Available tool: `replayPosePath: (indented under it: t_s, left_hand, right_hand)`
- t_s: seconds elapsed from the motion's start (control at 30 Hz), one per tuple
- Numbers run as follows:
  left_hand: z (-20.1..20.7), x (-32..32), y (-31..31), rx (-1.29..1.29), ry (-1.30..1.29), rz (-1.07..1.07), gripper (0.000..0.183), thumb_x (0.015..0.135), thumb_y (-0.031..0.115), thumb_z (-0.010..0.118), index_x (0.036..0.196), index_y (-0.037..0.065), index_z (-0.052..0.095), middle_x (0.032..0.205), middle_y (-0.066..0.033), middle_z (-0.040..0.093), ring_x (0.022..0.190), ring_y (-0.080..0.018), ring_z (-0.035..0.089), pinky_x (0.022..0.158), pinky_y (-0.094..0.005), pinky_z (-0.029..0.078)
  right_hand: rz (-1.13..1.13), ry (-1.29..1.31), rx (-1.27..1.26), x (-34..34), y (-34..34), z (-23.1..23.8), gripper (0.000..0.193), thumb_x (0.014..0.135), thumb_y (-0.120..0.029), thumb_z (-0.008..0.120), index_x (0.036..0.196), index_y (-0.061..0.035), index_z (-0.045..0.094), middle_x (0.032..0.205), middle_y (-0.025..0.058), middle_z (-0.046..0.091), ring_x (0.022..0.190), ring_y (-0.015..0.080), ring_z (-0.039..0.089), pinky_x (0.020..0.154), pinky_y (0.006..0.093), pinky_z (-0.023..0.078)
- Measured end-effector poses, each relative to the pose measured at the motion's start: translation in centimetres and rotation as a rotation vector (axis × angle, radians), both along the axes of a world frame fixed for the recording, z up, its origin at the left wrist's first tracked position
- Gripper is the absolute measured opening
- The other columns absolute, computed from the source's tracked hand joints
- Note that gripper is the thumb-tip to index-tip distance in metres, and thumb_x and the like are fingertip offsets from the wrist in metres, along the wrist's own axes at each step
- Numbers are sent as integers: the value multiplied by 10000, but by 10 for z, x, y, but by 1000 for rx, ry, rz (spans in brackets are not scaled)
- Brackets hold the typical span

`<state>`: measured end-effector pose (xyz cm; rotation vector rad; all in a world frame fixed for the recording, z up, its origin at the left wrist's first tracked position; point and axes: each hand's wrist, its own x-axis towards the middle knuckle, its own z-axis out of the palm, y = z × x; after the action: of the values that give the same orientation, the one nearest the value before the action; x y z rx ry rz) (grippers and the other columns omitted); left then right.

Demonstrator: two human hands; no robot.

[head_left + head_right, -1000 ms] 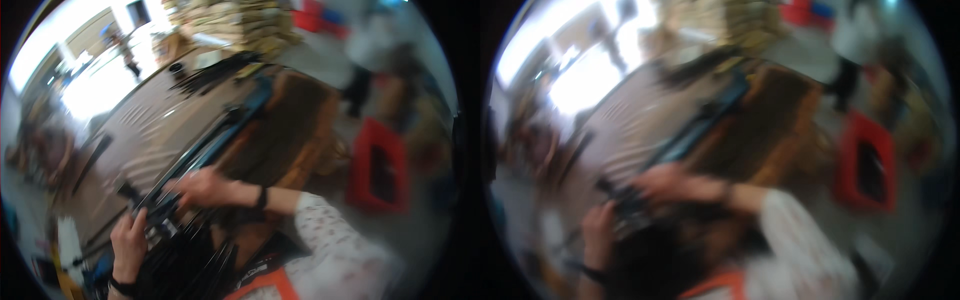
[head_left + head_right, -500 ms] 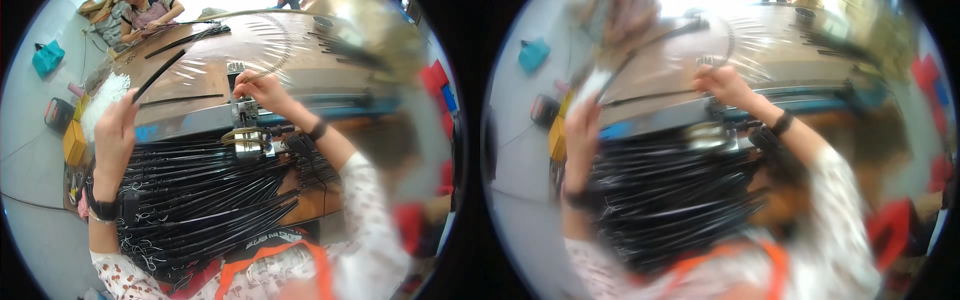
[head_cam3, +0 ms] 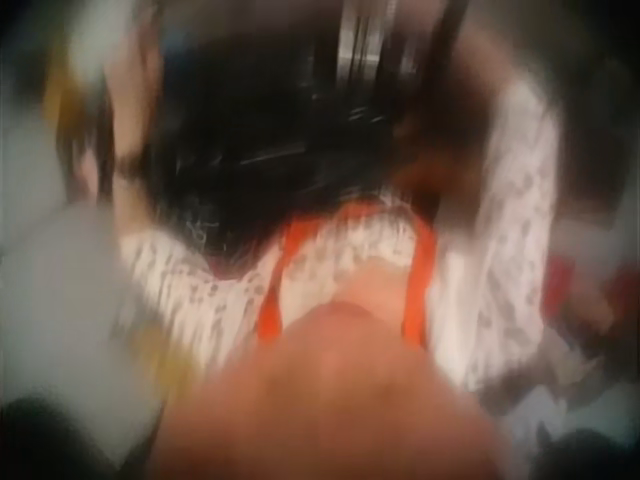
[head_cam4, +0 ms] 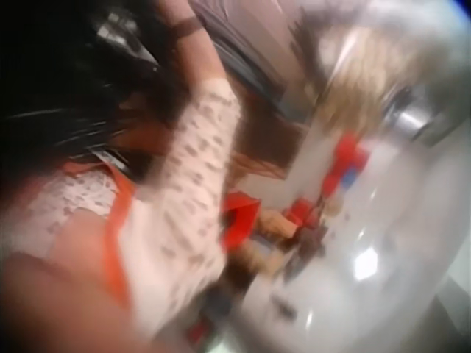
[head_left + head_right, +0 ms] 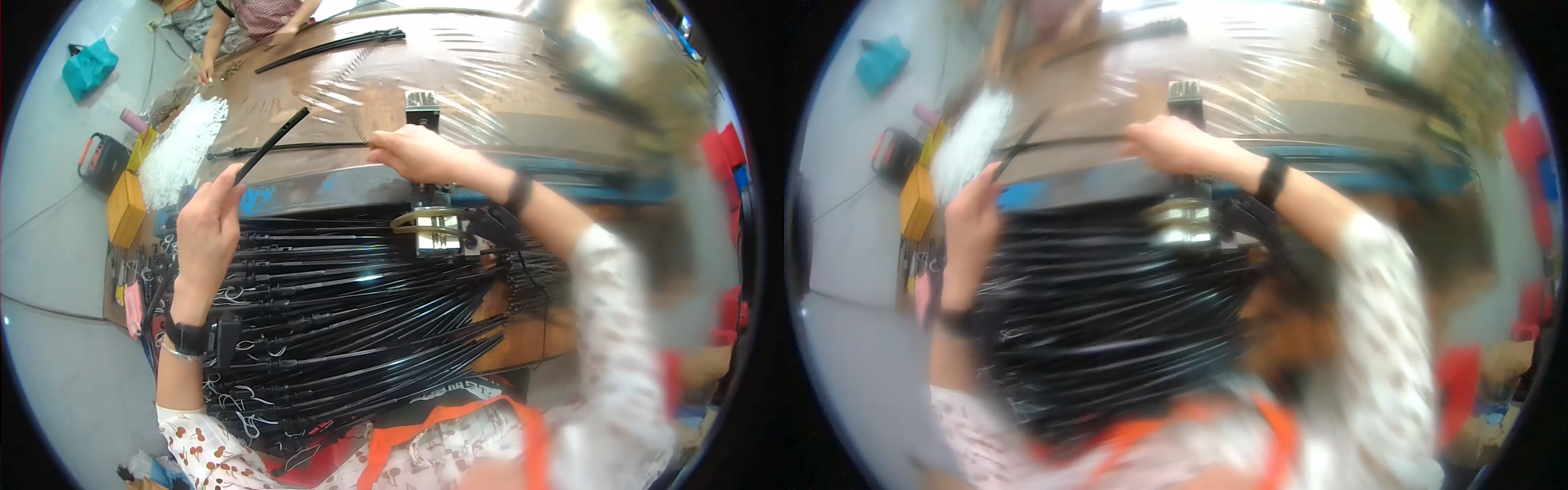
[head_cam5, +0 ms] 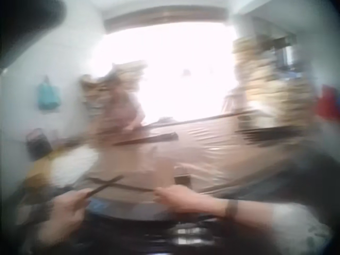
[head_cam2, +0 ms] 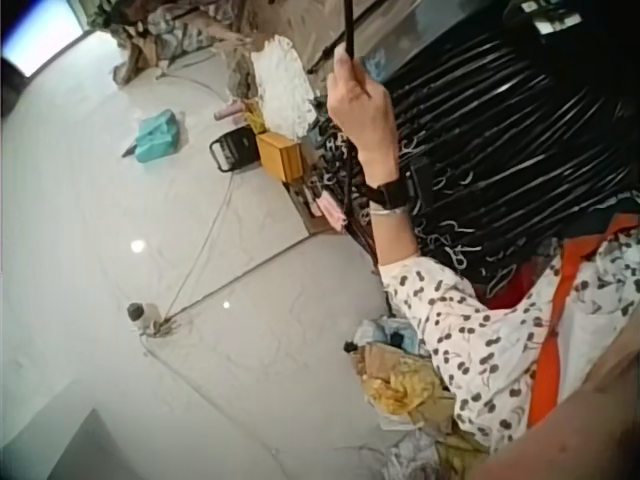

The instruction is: The recorder is inserting metal umbrella ribs into a processing machine on a workbench.

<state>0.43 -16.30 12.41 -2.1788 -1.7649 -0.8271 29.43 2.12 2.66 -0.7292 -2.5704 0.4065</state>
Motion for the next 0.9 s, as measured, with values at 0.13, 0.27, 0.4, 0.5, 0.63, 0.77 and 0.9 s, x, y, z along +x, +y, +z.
replayPosePath:
  t_s: [0.13, 0.27, 0.4, 0.5, 0.63, 0.77, 0.9]
  left_hand:
    - [-4, -16, 2, -28, 78, 58, 273, 960, 146, 646, 1232, 142, 660, 791, -151, 613, 712, -350, 617, 636, -434, 470]
    - [-34, -20, 18, -118, 141, 25, 244, 952, 215, 648, 1192, 216, 690, 811, -98, 647, 712, -324, 651, 625, -429, 517]
    - [-72, 71, 78, -72, 106, -379, 203, 888, 124, 626, 1080, 162, 678, 828, -121, 649, 824, -312, 687, 655, -448, 550]
    - [-92, 122, 118, -145, 92, -414, 113, 878, 149, 619, 986, 119, 606, 795, -142, 651, 761, -361, 682, 631, -471, 547]
    - [-103, 100, 113, -181, 32, -379, 174, 945, 232, 627, 923, 59, 640, 800, -169, 643, 787, -388, 648, 694, -493, 516]
    - [-105, 101, 110, -245, -27, -364, 211, 953, 234, 620, 865, 42, 634, 791, -179, 638, 781, -399, 636, 705, -501, 506]
    - [-107, 113, 117, -168, -98, -437, 229, 956, 229, 616, 838, 33, 625, 779, -185, 628, 773, -412, 623, 701, -501, 501]
  right_hand:
    - [-224, -13, 279, 73, -11, 4, 59, 933, -154, 646, 954, -100, 644, 771, 124, 677, 700, 322, 679, 599, 421, 532]
    - [-402, -61, 433, 224, -16, -27, 43, 825, -48, 647, 831, -90, 647, 810, 120, 655, 824, 344, 630, 728, 453, 505]
    - [-446, -152, 669, 342, -11, -41, 25, 863, -85, 651, 880, -69, 660, 833, 133, 645, 817, 344, 612, 725, 458, 483]
    - [-450, -118, 721, 363, -9, -57, 32, 872, -91, 651, 889, -68, 665, 843, 132, 653, 826, 343, 621, 734, 461, 488]
    - [-466, -71, 721, 355, -8, -73, 42, 886, -99, 653, 902, -66, 672, 857, 130, 663, 839, 341, 633, 747, 464, 494]
    - [-479, -85, 685, 355, -1, -84, 56, 900, -108, 655, 920, -63, 681, 885, 133, 679, 868, 342, 650, 774, 466, 505]
    - [-530, -139, 596, 382, -4, -87, 104, 906, -109, 659, 982, -51, 702, 964, 144, 709, 934, 348, 674, 837, 459, 524]
